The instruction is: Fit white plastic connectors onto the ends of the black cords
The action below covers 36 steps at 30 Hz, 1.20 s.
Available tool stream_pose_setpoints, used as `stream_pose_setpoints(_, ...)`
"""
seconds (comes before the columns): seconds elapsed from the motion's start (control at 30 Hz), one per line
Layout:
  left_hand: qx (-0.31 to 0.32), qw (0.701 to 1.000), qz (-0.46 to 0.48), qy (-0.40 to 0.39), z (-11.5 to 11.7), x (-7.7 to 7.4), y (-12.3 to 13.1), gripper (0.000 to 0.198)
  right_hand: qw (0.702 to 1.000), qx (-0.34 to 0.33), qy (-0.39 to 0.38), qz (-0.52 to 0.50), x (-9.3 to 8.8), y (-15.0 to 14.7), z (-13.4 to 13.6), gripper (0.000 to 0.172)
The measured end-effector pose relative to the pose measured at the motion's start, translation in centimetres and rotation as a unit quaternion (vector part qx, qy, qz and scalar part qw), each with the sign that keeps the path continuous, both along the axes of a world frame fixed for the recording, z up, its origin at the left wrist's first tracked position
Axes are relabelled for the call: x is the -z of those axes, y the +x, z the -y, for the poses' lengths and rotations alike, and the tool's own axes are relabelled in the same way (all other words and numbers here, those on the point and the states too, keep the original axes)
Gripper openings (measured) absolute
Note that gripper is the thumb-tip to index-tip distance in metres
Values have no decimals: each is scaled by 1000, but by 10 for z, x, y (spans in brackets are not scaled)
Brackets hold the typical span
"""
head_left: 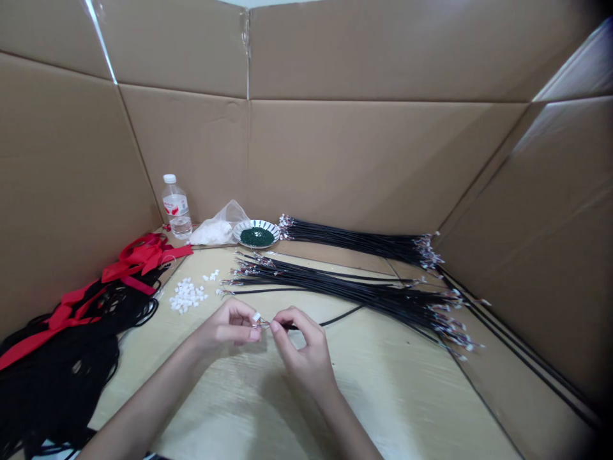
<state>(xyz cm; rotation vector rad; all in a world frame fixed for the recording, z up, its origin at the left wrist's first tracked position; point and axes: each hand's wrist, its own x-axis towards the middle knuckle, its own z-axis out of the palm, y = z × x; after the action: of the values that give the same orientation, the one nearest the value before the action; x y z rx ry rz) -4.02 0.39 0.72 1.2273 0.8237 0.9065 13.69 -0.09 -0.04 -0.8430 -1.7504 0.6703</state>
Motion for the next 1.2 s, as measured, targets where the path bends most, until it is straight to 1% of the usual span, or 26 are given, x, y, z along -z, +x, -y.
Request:
stream_pose_setpoints(0.23, -2, 1000, -4, -5, 0, -2, 1, 26, 1000, 0, -2, 0, 0, -1, 0, 14)
stream_pose_setpoints(0.47, 2, 1000, 9, -15, 1, -1, 1, 26, 1000, 5, -8, 0, -2, -1, 1, 14)
stream_pose_setpoints(0.73, 0, 1000, 5, -11, 2, -2, 1, 28, 1000, 7, -14, -6, -3, 0, 2, 14)
stream_pose_setpoints(0.97, -13, 1000, 6, -17, 0, 1, 1, 27, 1000, 9, -18, -18, 1, 0, 2, 8)
stream_pose_setpoints(1.2, -11, 1000, -1, -8, 1, 0, 1, 27, 1000, 16, -10, -17, 0, 0, 2, 8)
